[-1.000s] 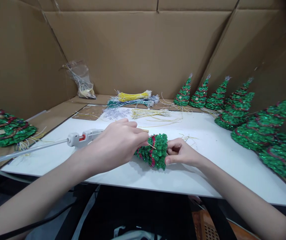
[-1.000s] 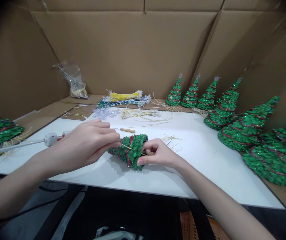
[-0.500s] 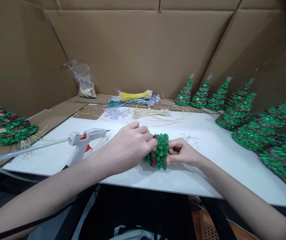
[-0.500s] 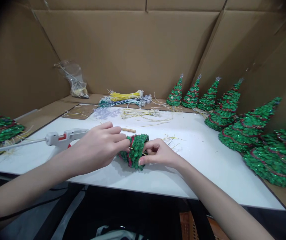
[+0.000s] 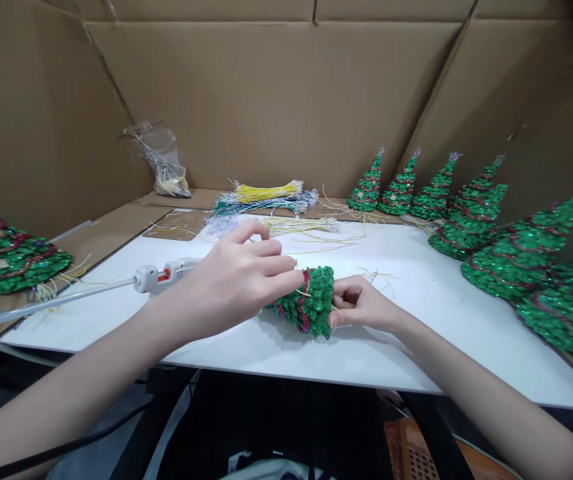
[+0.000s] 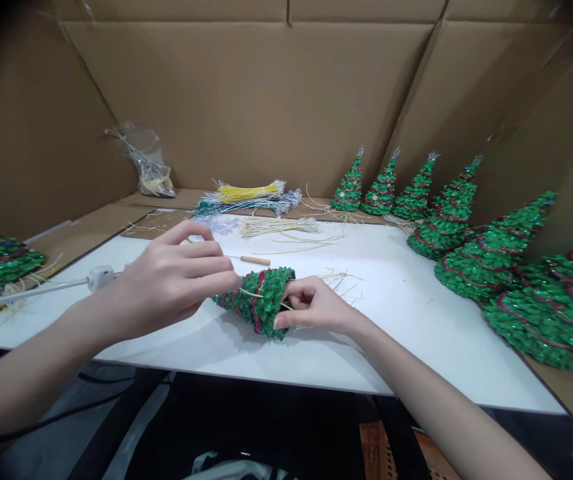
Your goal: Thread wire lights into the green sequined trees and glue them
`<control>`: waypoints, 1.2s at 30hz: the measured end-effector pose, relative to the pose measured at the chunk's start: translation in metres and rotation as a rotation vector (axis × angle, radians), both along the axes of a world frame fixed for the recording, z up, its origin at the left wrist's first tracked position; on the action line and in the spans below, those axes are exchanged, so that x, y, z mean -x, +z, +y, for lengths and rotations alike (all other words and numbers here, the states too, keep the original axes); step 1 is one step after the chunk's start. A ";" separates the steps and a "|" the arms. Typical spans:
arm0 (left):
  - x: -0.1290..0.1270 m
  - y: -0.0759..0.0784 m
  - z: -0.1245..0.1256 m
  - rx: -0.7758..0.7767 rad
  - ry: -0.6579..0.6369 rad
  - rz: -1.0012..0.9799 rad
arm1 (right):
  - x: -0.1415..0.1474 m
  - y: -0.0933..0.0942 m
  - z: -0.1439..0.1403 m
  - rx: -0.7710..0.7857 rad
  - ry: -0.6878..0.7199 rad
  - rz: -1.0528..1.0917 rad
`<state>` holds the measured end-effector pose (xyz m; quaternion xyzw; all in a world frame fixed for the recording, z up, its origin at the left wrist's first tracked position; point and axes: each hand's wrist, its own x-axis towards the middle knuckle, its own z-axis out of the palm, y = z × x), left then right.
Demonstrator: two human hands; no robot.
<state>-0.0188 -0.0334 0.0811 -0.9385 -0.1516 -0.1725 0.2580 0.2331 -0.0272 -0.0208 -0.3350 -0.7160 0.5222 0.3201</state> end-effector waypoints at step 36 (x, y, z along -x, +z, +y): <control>0.008 -0.010 -0.001 0.340 0.013 -0.413 | 0.003 0.000 -0.004 0.001 0.004 0.029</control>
